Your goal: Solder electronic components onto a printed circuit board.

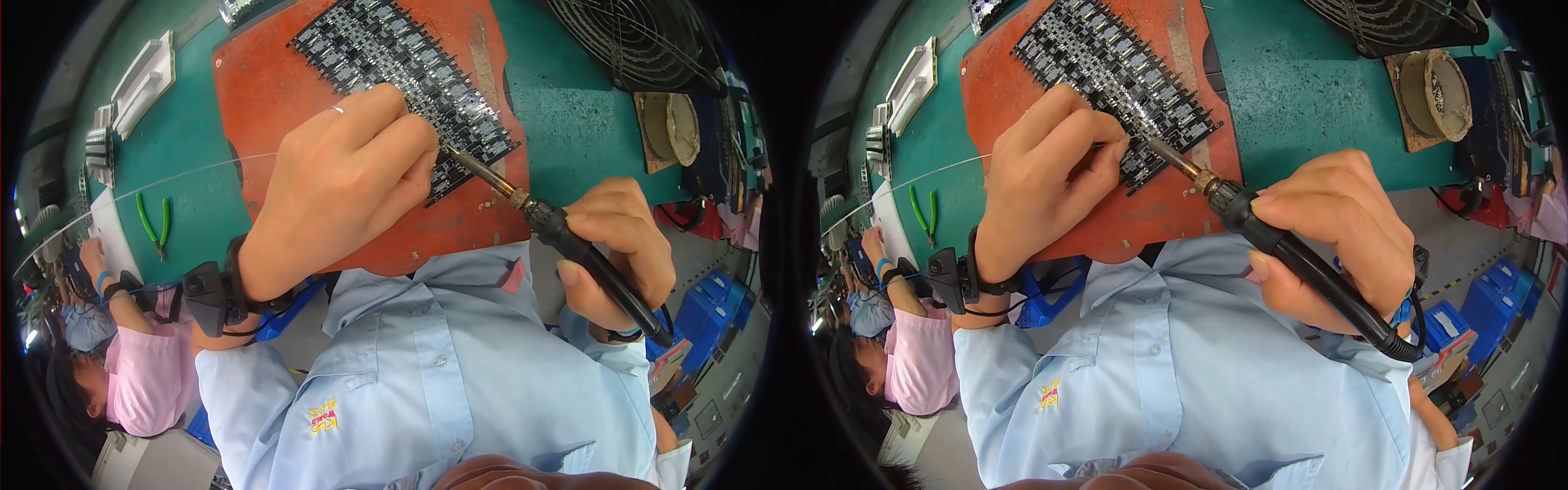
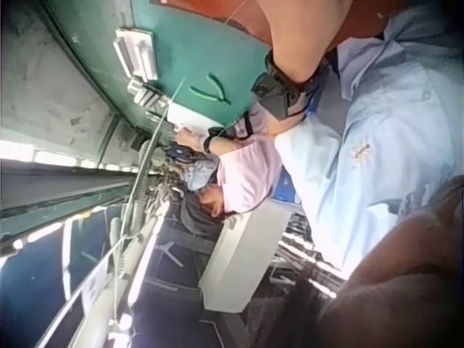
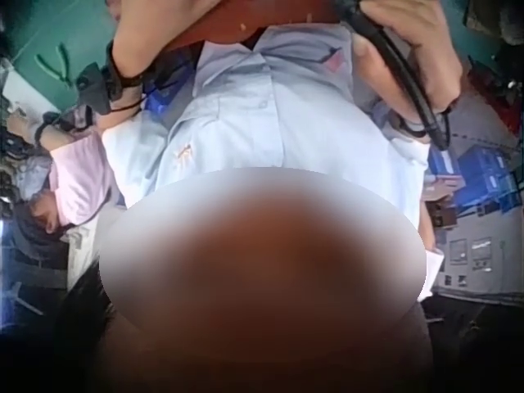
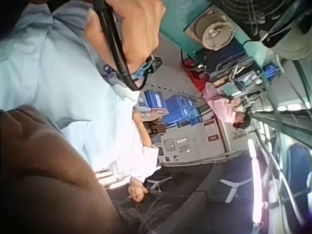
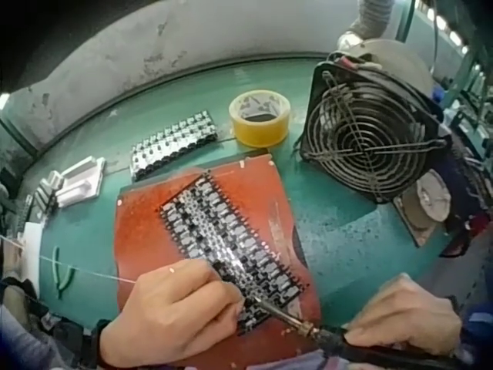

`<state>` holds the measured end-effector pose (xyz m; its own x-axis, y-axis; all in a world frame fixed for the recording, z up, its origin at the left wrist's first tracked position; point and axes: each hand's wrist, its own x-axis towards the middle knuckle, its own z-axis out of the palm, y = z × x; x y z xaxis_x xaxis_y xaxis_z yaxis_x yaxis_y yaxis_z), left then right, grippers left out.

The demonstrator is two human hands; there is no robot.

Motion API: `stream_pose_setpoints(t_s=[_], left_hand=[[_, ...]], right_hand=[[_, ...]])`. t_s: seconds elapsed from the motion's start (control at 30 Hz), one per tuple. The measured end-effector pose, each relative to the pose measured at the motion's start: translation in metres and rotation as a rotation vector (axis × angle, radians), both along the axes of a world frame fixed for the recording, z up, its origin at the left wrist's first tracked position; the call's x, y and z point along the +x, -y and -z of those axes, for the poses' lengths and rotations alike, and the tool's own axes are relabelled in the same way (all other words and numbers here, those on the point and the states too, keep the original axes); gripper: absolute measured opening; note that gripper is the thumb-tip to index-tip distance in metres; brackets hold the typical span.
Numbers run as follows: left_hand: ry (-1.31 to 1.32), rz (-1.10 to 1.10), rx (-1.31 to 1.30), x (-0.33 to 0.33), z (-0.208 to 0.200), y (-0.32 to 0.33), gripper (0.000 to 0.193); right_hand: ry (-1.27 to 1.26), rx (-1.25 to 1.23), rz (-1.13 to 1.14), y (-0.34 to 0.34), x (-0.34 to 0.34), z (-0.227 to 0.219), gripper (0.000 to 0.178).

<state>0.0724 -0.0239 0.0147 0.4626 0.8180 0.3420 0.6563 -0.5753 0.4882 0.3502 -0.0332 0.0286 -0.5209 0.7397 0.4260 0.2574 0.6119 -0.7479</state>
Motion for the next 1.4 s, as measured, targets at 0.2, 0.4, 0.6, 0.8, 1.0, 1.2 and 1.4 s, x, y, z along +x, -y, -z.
stream_pose_setpoints(t_s=[0.2, 0.4, 0.6, 0.8, 1.0, 1.2, 1.4], left_hand=[[0.048, 0.073, 0.068, -0.013, 0.001, 0.006, 0.013], [-0.050, 0.226, 0.169, -0.014, 0.003, 0.008, 0.018], [-0.075, 0.233, 0.161, -0.013, 0.004, 0.007, 0.019], [-0.065, 0.208, 0.160, -0.012, 0.002, 0.008, 0.017], [-0.070, 0.217, 0.132, -0.012, 0.001, 0.008, 0.019], [-0.069, 0.205, 0.130, -0.012, 0.002, 0.009, 0.019], [-0.073, 0.200, 0.124, -0.011, 0.001, 0.009, 0.019]], right_hand=[[0.041, 0.020, -0.020, -0.002, -0.001, -0.007, 0.032], [0.060, 0.034, -0.025, -0.003, -0.002, -0.008, 0.032], [0.046, 0.022, -0.006, -0.001, -0.003, -0.007, 0.032], [0.034, 0.036, -0.022, -0.003, 0.001, -0.006, 0.033], [0.028, 0.068, -0.036, -0.003, 0.007, -0.001, 0.032], [0.000, 0.037, -0.039, -0.003, 0.002, -0.002, 0.036], [0.038, 0.055, -0.043, -0.004, 0.004, -0.002, 0.032]])
